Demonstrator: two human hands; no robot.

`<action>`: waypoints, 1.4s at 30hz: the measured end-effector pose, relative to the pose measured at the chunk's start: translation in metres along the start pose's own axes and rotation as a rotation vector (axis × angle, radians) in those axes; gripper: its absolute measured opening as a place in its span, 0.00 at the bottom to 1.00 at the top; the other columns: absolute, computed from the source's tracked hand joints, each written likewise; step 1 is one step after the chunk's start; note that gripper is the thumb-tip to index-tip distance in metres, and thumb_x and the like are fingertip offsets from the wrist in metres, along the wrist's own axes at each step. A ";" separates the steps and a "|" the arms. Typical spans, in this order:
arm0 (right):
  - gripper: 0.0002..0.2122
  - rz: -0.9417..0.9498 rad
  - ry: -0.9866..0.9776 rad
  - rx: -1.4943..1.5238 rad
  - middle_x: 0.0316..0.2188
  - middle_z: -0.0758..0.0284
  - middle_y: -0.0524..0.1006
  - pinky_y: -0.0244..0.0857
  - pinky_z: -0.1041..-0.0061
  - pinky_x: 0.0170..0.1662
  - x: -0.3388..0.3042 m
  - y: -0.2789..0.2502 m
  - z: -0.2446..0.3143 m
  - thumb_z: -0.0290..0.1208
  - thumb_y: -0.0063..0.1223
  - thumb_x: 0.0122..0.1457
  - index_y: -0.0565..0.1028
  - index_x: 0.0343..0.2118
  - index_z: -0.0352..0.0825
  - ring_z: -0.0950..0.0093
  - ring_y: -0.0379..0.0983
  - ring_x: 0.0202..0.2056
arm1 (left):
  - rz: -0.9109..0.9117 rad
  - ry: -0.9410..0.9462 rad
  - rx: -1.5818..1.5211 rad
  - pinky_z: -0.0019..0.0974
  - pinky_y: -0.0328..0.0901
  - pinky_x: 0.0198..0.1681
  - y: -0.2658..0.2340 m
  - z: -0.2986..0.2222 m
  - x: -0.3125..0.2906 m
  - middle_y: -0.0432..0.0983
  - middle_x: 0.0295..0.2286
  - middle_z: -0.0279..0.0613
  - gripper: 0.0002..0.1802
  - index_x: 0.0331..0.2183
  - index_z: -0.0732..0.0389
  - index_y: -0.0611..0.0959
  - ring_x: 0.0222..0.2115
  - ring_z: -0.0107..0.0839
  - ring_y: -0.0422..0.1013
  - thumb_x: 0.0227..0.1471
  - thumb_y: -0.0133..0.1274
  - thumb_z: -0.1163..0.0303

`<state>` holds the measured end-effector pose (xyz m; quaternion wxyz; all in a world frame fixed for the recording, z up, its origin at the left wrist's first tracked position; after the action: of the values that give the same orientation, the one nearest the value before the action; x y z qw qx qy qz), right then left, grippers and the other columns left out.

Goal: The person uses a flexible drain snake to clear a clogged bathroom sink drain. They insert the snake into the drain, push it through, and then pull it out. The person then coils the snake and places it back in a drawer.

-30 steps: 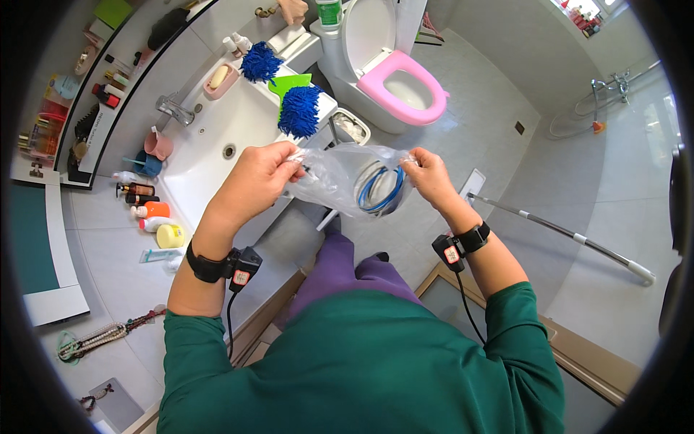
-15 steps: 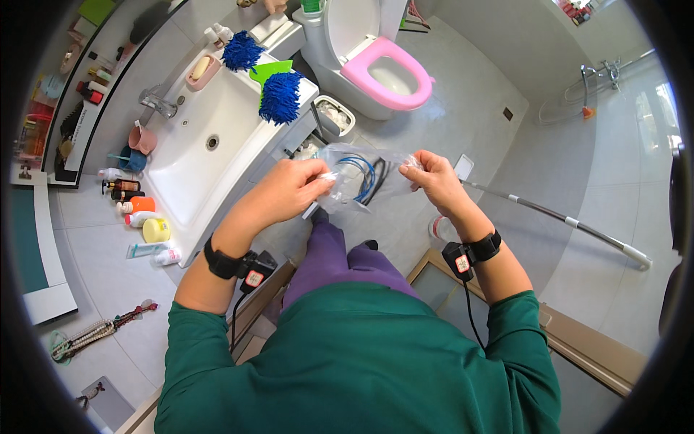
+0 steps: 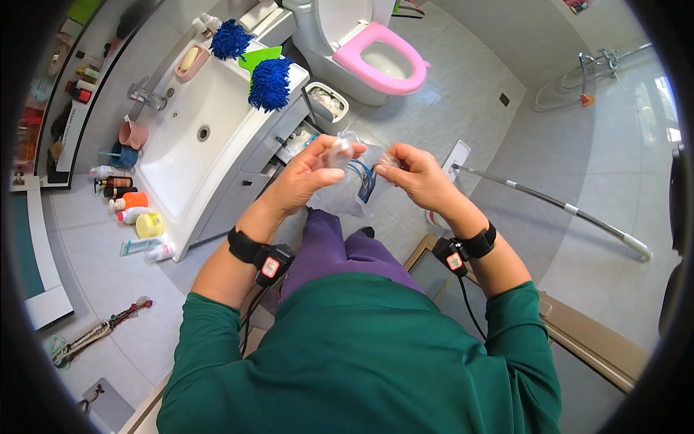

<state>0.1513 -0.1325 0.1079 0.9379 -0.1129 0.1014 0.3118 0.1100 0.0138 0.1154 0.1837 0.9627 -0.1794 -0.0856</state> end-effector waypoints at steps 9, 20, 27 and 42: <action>0.08 -0.005 -0.249 -0.225 0.19 0.66 0.67 0.59 0.73 0.27 -0.001 0.011 0.061 0.30 0.57 0.52 0.73 0.31 0.31 0.74 0.62 0.22 | -0.026 0.027 1.169 0.41 0.65 0.46 0.028 0.004 0.043 0.67 0.48 0.50 0.47 0.58 0.56 0.58 0.46 0.49 0.67 0.39 0.63 0.62; 0.14 -0.165 -0.461 -0.238 0.33 0.67 0.76 0.67 0.78 0.35 -0.005 -0.025 0.058 0.23 0.55 0.52 0.71 0.42 0.34 0.77 0.73 0.34 | -0.045 -0.192 0.502 0.31 0.65 0.25 0.013 0.011 0.055 0.73 0.26 0.33 0.22 0.38 0.62 0.78 0.22 0.25 0.68 0.58 0.44 0.52; 0.05 -0.360 -0.548 -0.387 0.22 0.65 0.73 0.65 0.77 0.29 -0.015 -0.030 0.061 0.23 0.58 0.50 0.72 0.27 0.32 0.74 0.70 0.25 | -0.129 -0.232 0.328 0.25 0.63 0.17 0.011 -0.003 0.048 0.70 0.22 0.35 0.16 0.38 0.61 0.73 0.20 0.22 0.70 0.57 0.47 0.58; 0.27 0.293 0.062 0.201 0.29 0.71 0.74 0.65 0.80 0.38 0.009 0.018 -0.010 0.56 0.31 0.63 0.74 0.33 0.35 0.79 0.71 0.34 | 0.041 0.538 1.391 0.39 0.68 0.31 0.072 -0.038 0.024 0.73 0.27 0.42 0.16 0.32 0.60 0.73 0.30 0.45 0.72 0.36 0.57 0.79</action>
<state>0.1465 -0.1157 0.0931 0.8855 -0.0121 0.1761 0.4298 0.1188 -0.0456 0.1759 -0.4288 0.8408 -0.1591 0.2896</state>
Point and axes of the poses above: each hand's wrist, its own x-axis towards the middle knuckle, its own y-axis out of the palm, z = x × y, the point moved 9 cm from there along x, towards the middle knuckle
